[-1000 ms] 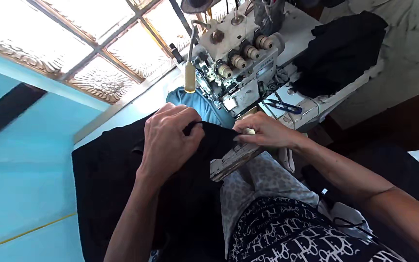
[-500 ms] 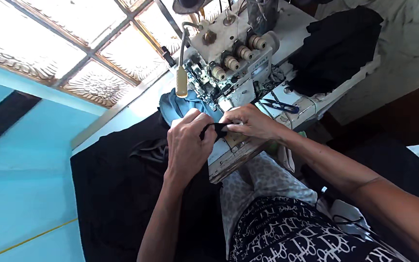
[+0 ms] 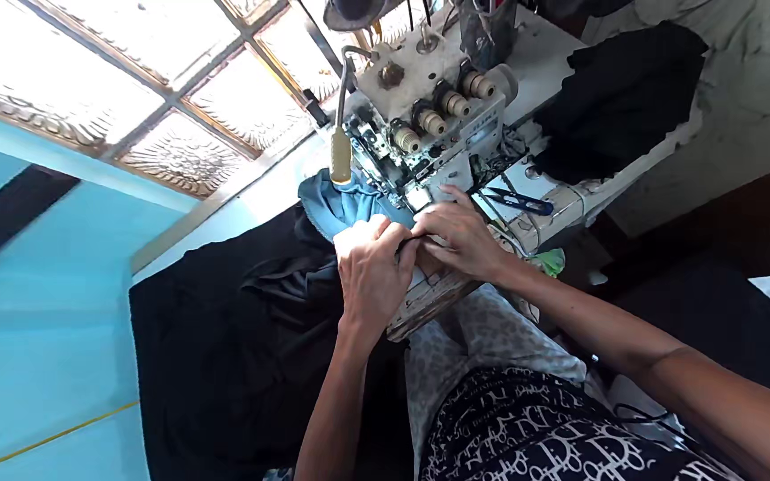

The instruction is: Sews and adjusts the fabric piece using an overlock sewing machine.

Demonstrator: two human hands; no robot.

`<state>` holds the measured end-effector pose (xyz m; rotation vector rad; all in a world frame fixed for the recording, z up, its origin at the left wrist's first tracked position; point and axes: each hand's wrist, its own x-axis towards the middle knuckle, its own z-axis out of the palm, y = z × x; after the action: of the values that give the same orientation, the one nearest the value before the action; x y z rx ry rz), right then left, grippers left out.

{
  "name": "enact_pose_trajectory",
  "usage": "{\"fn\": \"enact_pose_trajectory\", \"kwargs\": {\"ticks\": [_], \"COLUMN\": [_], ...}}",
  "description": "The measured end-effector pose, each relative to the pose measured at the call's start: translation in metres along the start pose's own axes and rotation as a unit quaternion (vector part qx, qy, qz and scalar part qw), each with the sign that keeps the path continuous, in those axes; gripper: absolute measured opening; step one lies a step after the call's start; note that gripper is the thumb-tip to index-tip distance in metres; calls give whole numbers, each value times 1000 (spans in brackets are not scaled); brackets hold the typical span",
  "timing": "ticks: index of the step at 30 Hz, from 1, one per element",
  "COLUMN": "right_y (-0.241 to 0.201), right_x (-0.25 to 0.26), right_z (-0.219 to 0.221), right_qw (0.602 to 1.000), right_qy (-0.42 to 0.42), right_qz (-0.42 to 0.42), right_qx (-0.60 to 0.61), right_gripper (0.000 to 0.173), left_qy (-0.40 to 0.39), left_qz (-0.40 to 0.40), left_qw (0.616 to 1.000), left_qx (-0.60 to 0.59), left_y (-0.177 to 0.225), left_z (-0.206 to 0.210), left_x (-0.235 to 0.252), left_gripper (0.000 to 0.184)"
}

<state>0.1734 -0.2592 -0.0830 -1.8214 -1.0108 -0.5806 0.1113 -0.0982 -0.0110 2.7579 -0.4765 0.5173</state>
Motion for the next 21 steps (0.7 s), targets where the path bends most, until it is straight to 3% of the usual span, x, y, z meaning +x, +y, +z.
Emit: {"fn": "enact_pose_trajectory", "kwargs": {"ticks": [9, 15, 18, 21], "right_y": [-3, -19, -11, 12], "right_x": [7, -21, -38, -46], "right_z": [20, 2, -33, -60], "right_qw": [970, 977, 967, 923], "right_qy": [29, -13, -62, -120], "right_qz": [-35, -24, 70, 220], "right_qx": [-238, -210, -239, -293], "right_gripper": [14, 14, 21, 26], "left_qy": [32, 2, -6, -9], "left_qz": [-37, -126, -150, -152], "left_qw": [999, 989, 980, 973], "left_qx": [13, 78, 132, 175], "left_y": [-36, -43, -31, -7], "left_z": [25, 31, 30, 24], "left_x": [13, 29, 25, 3], "left_gripper": [18, 25, 22, 16]}}
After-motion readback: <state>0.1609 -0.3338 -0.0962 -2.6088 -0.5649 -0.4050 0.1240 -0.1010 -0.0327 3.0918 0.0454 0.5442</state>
